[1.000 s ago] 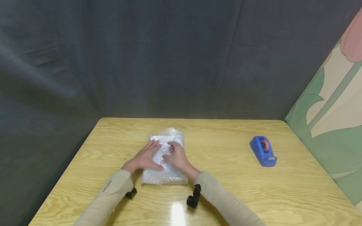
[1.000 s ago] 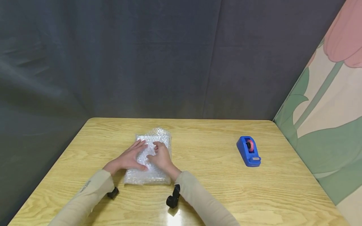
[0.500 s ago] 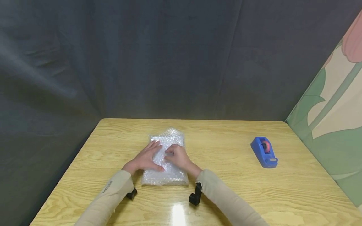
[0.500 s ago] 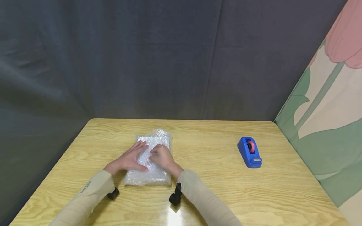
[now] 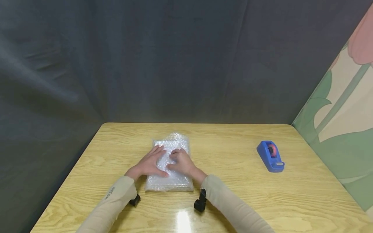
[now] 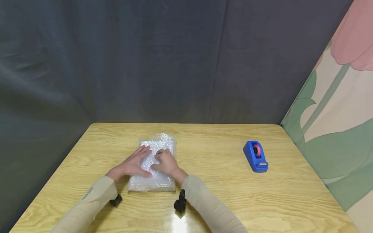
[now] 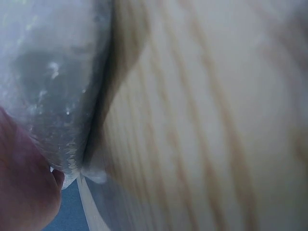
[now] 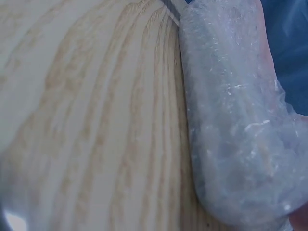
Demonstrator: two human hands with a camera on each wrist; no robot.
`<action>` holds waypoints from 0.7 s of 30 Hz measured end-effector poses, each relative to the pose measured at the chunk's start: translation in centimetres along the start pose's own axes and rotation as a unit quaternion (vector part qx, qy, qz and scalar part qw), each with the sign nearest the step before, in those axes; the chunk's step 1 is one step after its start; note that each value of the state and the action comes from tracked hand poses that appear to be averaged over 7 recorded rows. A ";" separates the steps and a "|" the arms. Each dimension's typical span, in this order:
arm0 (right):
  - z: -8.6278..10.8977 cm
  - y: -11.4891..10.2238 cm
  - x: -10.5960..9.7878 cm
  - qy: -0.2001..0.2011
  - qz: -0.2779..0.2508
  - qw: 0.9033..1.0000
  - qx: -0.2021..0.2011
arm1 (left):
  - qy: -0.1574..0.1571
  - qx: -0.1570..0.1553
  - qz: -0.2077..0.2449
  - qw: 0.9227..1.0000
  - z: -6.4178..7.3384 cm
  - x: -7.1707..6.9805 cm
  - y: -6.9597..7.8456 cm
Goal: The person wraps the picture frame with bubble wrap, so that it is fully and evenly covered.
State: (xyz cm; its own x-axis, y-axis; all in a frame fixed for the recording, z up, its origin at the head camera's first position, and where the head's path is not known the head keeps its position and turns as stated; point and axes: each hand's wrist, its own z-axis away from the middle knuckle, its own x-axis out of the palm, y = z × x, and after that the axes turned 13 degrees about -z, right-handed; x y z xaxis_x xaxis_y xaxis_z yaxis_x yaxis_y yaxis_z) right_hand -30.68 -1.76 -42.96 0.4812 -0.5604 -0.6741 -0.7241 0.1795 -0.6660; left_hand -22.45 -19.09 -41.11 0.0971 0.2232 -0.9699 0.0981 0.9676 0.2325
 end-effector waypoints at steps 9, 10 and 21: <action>-0.6 -0.1 -0.7 -0.071 0.026 0.997 0.008 | -0.003 0.000 -0.003 1.000 0.0 -0.1 -0.1; -0.6 -0.2 -0.7 -0.079 0.028 0.996 0.012 | -0.003 -0.001 -0.002 1.000 0.0 -0.1 0.0; -0.2 -0.3 -0.9 -0.098 0.024 0.994 0.030 | 0.001 0.002 -0.001 1.000 0.1 -0.1 0.0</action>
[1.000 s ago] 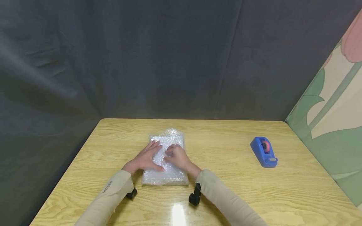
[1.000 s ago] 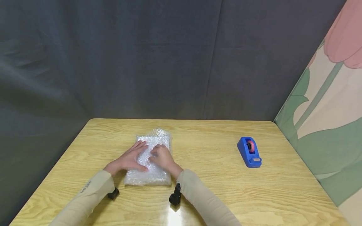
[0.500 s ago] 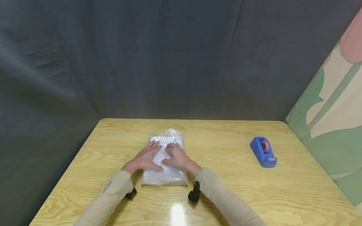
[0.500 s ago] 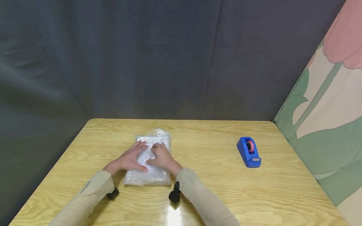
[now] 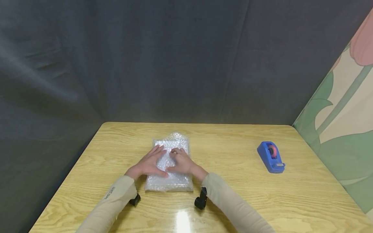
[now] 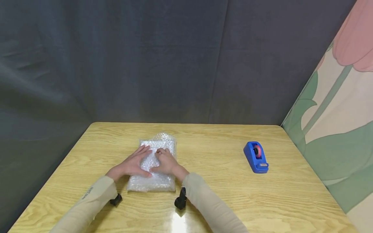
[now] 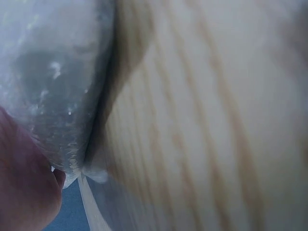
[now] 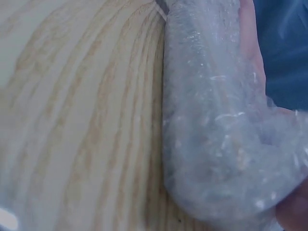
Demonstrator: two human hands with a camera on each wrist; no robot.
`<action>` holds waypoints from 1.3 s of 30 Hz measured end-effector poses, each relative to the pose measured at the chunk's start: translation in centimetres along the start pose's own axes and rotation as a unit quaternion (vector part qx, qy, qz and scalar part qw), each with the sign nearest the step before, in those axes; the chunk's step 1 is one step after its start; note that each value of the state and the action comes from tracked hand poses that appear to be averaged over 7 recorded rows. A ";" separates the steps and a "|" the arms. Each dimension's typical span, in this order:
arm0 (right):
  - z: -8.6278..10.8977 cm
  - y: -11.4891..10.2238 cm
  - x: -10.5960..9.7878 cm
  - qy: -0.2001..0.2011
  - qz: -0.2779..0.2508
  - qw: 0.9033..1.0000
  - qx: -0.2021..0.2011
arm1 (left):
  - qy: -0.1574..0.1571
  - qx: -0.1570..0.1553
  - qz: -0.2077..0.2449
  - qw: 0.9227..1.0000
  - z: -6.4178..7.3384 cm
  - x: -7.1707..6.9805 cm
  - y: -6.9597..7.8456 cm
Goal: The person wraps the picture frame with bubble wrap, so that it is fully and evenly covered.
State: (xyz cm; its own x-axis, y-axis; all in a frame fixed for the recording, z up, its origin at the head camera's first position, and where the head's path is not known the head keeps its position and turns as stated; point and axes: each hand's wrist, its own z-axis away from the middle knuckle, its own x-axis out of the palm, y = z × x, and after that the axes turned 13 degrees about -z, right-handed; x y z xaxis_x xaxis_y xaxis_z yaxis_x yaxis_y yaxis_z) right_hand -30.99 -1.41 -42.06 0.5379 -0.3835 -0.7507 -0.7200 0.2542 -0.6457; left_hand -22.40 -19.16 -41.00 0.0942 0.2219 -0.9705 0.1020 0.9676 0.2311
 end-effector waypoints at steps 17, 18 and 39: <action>5.4 0.6 -1.4 0.164 -0.389 0.903 0.078 | -0.012 -0.012 0.000 1.000 -0.1 0.1 -0.2; 5.6 0.7 -1.2 0.155 -0.393 0.904 0.070 | -0.012 -0.012 -0.001 1.000 -0.2 0.1 -0.3; 5.1 2.0 -1.0 0.148 -0.424 0.889 0.087 | -0.021 -0.032 0.015 0.999 -1.4 -0.8 0.2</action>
State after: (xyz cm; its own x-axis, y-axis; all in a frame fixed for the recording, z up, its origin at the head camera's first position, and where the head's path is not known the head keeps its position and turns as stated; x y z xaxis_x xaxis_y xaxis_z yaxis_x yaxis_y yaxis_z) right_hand -30.72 4.07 -43.29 0.6971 -0.7135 0.0700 -0.0177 -0.1147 -0.9932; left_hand -23.87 -18.97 -40.27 0.1374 0.2473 -0.9592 0.0356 0.9665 0.2543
